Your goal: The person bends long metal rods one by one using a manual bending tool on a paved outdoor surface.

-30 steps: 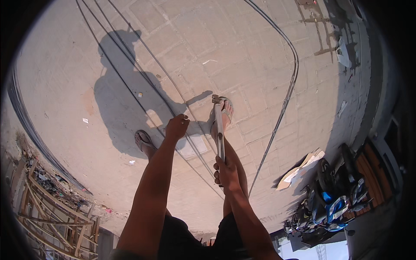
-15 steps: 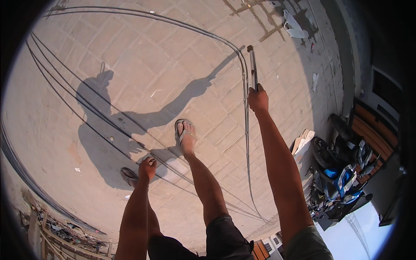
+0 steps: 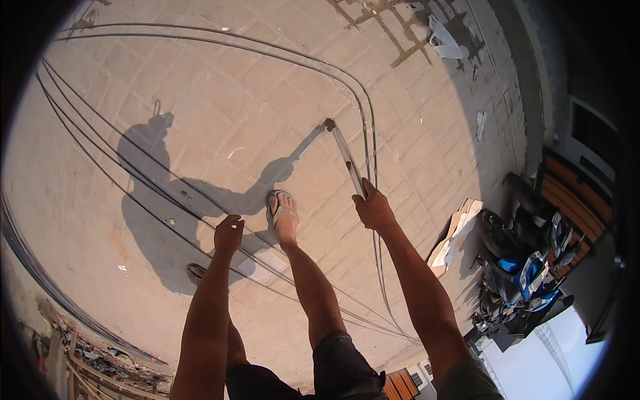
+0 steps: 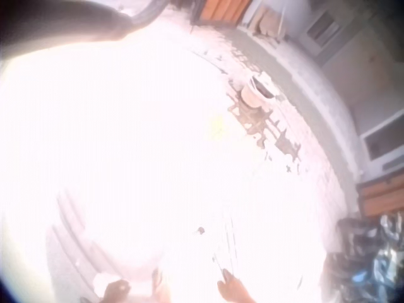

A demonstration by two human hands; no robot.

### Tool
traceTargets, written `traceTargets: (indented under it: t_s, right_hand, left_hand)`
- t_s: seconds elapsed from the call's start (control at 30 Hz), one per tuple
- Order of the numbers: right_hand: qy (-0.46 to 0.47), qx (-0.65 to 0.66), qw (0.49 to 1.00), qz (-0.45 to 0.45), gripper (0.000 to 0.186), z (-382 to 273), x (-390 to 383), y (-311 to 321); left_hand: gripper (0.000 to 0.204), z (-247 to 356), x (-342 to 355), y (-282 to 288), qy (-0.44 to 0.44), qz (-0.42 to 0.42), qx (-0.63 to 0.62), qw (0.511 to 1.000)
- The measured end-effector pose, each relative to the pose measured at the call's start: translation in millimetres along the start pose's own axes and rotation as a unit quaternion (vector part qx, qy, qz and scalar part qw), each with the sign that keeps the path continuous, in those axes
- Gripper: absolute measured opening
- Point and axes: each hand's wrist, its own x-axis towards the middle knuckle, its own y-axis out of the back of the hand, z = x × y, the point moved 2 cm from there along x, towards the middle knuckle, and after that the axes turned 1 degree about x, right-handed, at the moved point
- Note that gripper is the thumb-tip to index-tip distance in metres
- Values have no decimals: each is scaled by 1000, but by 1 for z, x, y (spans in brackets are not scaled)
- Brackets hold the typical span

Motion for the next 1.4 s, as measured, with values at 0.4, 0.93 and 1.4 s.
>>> traceTargets:
  t_s: [0.4, 0.93, 1.4]
  right_hand:
    - [-86, -112, 987, -76, 58, -17, -89, -20]
    - [-72, -83, 990, -89, 57, 4, -63, 19]
    - [-219, 32, 975, -36, 33, 38, -118, -100]
  left_hand:
    - [51, 193, 127, -6, -217, 59, 240, 944]
    - [66, 387, 300, -92, -283, 44, 556, 780]
    - [15, 334, 94, 0, -276, 228, 122, 926]
